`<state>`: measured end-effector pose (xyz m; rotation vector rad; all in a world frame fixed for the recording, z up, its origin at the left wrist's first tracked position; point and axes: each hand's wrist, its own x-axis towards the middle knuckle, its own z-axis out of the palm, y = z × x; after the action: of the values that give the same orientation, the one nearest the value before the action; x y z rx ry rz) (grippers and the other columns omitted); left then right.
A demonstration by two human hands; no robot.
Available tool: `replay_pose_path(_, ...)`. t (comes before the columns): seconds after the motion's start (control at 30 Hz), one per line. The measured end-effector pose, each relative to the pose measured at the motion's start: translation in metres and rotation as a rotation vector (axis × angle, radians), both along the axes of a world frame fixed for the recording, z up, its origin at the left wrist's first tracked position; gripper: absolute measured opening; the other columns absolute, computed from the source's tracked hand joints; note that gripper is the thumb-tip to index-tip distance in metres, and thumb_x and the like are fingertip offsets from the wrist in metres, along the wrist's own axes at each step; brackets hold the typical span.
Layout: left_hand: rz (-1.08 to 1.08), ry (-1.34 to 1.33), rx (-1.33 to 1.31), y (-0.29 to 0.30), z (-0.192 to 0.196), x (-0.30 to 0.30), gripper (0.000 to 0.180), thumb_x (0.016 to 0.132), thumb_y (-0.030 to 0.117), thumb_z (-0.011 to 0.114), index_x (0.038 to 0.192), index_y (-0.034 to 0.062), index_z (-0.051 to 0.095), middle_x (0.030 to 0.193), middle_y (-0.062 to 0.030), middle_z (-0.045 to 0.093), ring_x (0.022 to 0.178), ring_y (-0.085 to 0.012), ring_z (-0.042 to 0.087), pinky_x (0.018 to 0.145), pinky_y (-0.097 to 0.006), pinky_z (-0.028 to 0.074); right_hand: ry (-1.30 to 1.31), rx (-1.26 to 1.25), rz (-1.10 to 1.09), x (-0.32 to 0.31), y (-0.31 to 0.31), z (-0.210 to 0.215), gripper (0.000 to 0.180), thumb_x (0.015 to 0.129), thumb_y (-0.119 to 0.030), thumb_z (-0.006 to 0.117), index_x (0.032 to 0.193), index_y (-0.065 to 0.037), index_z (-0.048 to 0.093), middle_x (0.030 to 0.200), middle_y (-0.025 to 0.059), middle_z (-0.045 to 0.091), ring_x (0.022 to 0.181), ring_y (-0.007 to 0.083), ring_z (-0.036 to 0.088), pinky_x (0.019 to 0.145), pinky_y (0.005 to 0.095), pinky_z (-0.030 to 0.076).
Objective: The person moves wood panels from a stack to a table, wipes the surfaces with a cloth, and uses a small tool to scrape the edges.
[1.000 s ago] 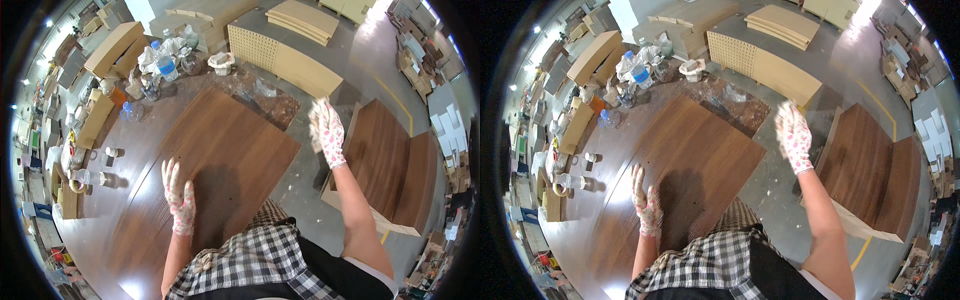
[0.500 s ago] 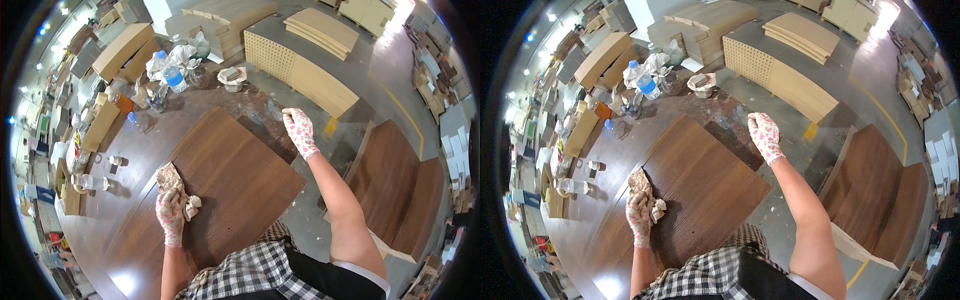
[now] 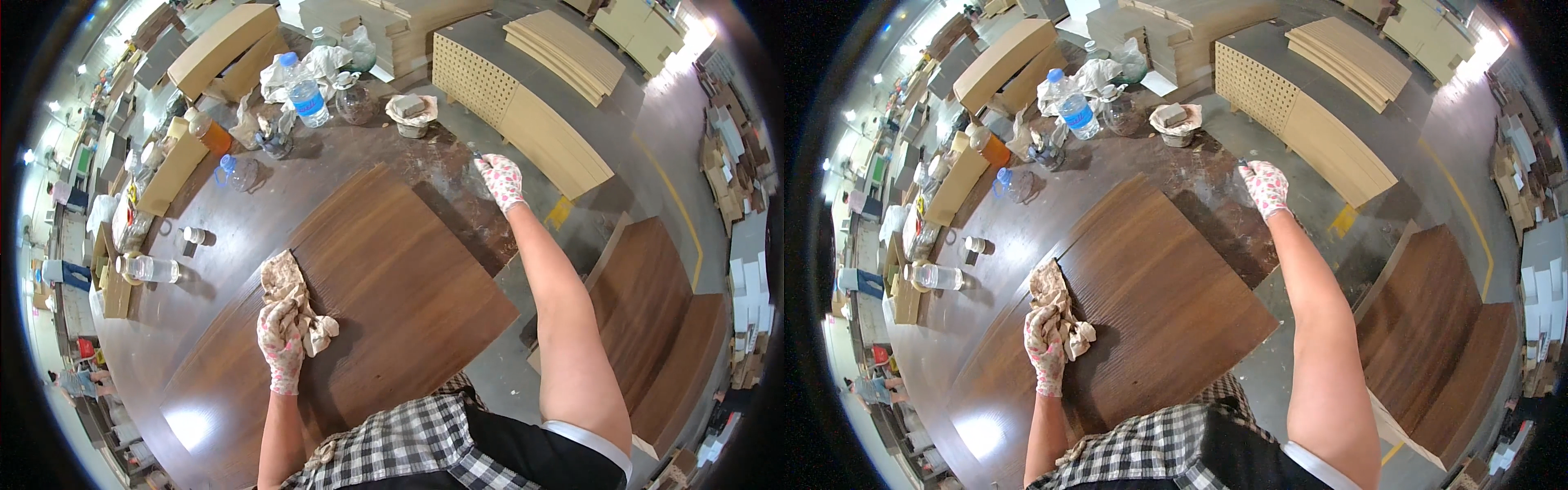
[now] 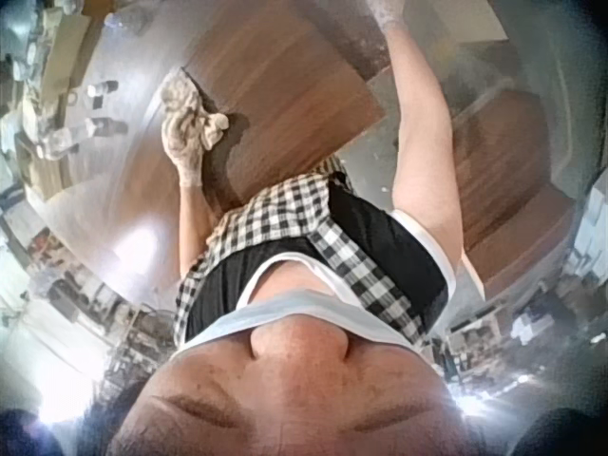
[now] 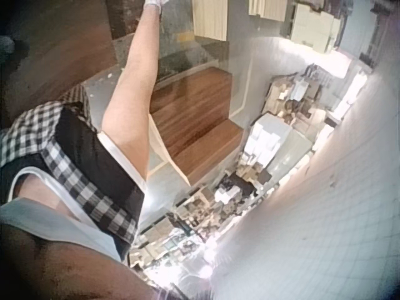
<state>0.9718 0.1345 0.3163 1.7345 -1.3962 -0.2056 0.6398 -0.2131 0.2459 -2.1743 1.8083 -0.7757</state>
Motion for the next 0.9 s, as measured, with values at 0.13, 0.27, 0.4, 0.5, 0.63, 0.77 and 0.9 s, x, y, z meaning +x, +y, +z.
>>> replay_pose_path(0.13,-0.012,0.038,0.016,-0.006,0.001,-0.005,0.029,0.073,0.005,0.054,0.102,0.0028,0.061,0.101,-0.0115,0.059,0.098,-0.0277,0.055,0.089,-0.036,0.042,-0.188,-0.21,-0.062,-0.026,0.002,0.011,0.014,0.082,-0.019,0.06,0.083,-0.007,0.066,0.086,0.0114,0.063,0.083,0.0286,0.06,0.077,0.0365,0.047)
replay_pose_path(0.27,-0.005,0.217,-0.021,0.0,0.001,0.0,0.03,0.073,-0.006,0.05,0.1,0.0021,0.061,0.1,-0.0117,0.059,0.096,-0.0254,0.057,0.088,-0.034,0.043,-0.236,-0.097,0.287,-0.004,0.091,0.09,0.013,0.084,-0.015,0.058,0.087,-0.005,0.065,0.085,0.0124,0.062,0.083,0.0298,0.06,0.074,0.0362,0.048)
replay_pose_path(0.4,-0.03,0.156,-0.008,0.0,-0.003,0.006,0.029,0.078,-0.003,0.046,0.105,-0.0009,0.058,0.107,-0.0106,0.056,0.103,-0.0221,0.053,0.093,-0.033,0.041,0.013,-0.134,0.311,-0.022,0.189,0.086,0.011,0.079,-0.012,0.063,0.089,-0.007,0.066,0.079,0.009,0.059,0.074,0.0266,0.06,0.065,0.0359,0.049)
replay_pose_path(0.5,-0.07,0.201,-0.017,-0.004,-0.005,0.004,0.03,0.079,-0.005,0.046,0.106,-0.0011,0.058,0.109,-0.0109,0.056,0.105,-0.0222,0.053,0.095,-0.032,0.039,0.051,-0.111,0.075,-0.025,0.232,0.075,0.006,0.081,-0.016,0.06,0.082,-0.011,0.064,0.075,0.0075,0.057,0.069,0.0244,0.059,0.061,0.0356,0.048)
replay_pose_path(0.63,-0.085,0.204,-0.023,-0.004,-0.005,0.001,0.03,0.082,-0.005,0.046,0.109,-0.0007,0.058,0.111,-0.0105,0.056,0.107,-0.0218,0.053,0.096,-0.032,0.039,0.36,-0.127,0.255,0.021,0.286,0.066,0.01,0.083,-0.017,0.053,0.074,-0.015,0.057,0.069,0.0047,0.052,0.064,0.0218,0.055,0.052,0.036,0.046)
replay_pose_path(0.77,-0.088,0.27,-0.027,-0.002,-0.011,0.007,0.03,0.083,-0.005,0.046,0.111,0.0002,0.057,0.113,-0.0101,0.056,0.108,-0.021,0.053,0.096,-0.031,0.04,0.307,-0.21,0.032,0.002,0.247,0.069,0.007,0.081,-0.015,0.054,0.074,-0.013,0.055,0.067,0.0055,0.05,0.06,0.0209,0.055,0.049,0.0347,0.046)
replay_pose_path(0.9,-0.068,0.243,-0.095,-0.002,-0.004,-0.002,0.023,0.082,-0.004,0.052,0.103,0.002,0.059,0.104,-0.0102,0.059,0.1,-0.023,0.056,0.09,-0.032,0.043,0.33,-0.134,0.152,0.051,0.281,0.069,0.008,0.082,-0.017,0.053,0.076,-0.015,0.057,0.067,0.0055,0.05,0.059,0.0206,0.056,0.049,0.0336,0.046)
